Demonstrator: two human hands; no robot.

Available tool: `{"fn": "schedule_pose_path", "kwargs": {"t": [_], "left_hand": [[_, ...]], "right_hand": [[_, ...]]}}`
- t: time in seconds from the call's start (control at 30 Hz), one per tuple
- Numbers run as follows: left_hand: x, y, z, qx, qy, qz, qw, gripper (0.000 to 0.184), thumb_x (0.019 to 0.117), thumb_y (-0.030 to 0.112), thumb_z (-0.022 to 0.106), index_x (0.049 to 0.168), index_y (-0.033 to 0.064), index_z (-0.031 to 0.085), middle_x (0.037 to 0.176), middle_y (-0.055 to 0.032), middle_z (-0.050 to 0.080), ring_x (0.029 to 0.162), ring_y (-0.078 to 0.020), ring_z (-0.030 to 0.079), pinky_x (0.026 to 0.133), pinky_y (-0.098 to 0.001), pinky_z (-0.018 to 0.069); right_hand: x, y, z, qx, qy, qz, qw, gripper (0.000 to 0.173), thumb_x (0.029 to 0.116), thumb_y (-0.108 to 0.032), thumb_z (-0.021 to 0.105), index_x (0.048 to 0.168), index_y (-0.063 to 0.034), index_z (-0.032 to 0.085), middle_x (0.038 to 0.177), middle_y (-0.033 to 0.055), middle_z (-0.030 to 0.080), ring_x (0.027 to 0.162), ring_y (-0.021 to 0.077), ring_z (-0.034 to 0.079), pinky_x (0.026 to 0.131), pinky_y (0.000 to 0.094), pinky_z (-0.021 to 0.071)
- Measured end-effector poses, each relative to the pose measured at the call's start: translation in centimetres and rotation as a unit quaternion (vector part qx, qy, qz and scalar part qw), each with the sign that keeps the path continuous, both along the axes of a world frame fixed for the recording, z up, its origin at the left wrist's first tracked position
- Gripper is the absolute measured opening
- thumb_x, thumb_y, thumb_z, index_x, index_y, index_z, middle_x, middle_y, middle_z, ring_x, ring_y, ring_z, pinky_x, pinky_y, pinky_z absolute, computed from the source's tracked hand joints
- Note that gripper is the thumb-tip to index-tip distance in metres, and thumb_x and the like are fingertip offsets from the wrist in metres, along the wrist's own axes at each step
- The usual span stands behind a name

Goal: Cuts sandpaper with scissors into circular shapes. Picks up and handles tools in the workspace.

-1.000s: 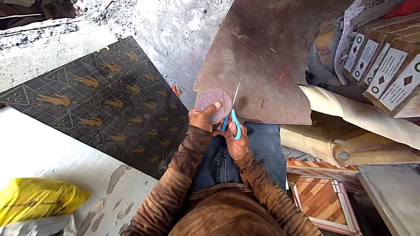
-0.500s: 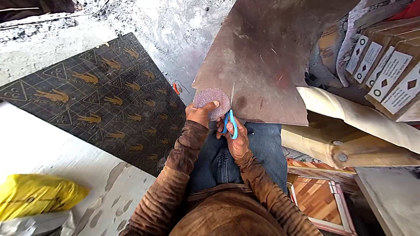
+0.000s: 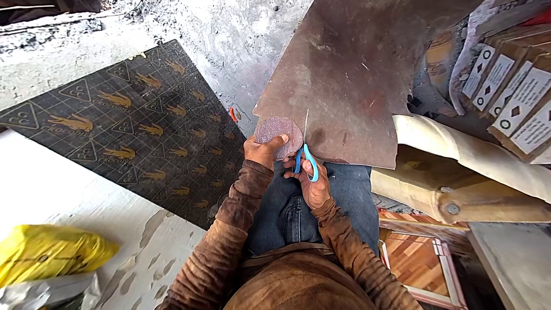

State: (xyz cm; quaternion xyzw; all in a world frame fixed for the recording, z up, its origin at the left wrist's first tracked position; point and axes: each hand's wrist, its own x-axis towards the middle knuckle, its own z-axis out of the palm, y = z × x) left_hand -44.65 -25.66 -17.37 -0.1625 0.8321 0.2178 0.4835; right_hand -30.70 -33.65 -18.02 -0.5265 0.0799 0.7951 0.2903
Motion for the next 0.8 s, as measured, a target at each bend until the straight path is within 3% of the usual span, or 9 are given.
{"fn": "schedule_pose_path", "kwargs": {"t": [0.17,0.37,0.47,0.57,0.7,0.8], "left_hand": [[-0.5,0.2,-0.3,-0.008,-0.024,0.011,1.0,0.031,0.0823,-0.01,0.077,0.109,-0.0075,0.062,0.082,-0.021,0.071,0.058,-0.0252,0.068,0.048,-0.0362,0.0583],[-1.7,-0.7,-0.3,0.003,-0.061,0.014,0.998,0.028,0.0842,-0.01,0.075,0.109,-0.0084,0.061,0.081,-0.021,0.071,0.056,-0.0251,0.068,0.047,-0.0352,0.0583],[-1.9,-0.9,-0.4,0.005,-0.068,0.023,0.997,0.027,0.0848,-0.009,0.075,0.109,-0.0079,0.061,0.08,-0.0208,0.071,0.055,-0.0246,0.068,0.046,-0.0349,0.0579],[-2.1,-1.0,-0.5,0.002,-0.075,0.03,0.997,0.025,0.0862,-0.009,0.073,0.108,-0.0075,0.061,0.079,-0.0208,0.071,0.054,-0.024,0.067,0.044,-0.0336,0.0567],[-2.2,-0.9,-0.5,-0.007,-0.079,0.045,0.996,0.025,0.0875,-0.009,0.072,0.109,-0.0081,0.06,0.078,-0.0207,0.071,0.053,-0.0239,0.067,0.043,-0.0329,0.0562],[-2.4,-0.8,-0.6,-0.009,-0.087,0.054,0.995,0.024,0.0887,-0.009,0.07,0.11,-0.0079,0.06,0.078,-0.0204,0.071,0.052,-0.0228,0.067,0.042,-0.0316,0.0554]], "right_hand": [[0.0,0.4,0.2,0.016,0.002,-0.01,1.0,0.036,0.1027,-0.025,0.057,0.115,0.008,0.06,0.093,0.0149,0.073,0.076,0.0206,0.073,0.063,0.032,0.0618],[0.4,0.9,-0.1,-0.051,0.03,0.004,0.998,0.042,0.1006,-0.034,0.058,0.115,0.0056,0.061,0.099,0.0171,0.074,0.084,0.0257,0.075,0.066,0.0383,0.0641],[0.8,0.8,-0.6,-0.041,0.037,0.013,0.998,0.047,0.0988,-0.037,0.061,0.116,0.0064,0.062,0.1,0.0176,0.074,0.085,0.0252,0.075,0.067,0.0369,0.0634],[0.9,0.4,-1.0,-0.017,0.045,0.013,0.999,0.049,0.0985,-0.039,0.063,0.115,0.0069,0.063,0.096,0.0169,0.075,0.081,0.0234,0.075,0.066,0.0339,0.0625],[0.7,0.4,-1.1,0.01,0.043,-0.004,0.999,0.036,0.1001,-0.028,0.064,0.111,0.0069,0.065,0.084,0.0134,0.074,0.07,0.0189,0.073,0.059,0.0299,0.0607],[0.7,0.5,-1.1,0.002,0.052,-0.014,0.999,0.037,0.1011,-0.028,0.063,0.111,0.0069,0.065,0.085,0.0143,0.074,0.07,0.0202,0.073,0.059,0.0312,0.0616]]}}
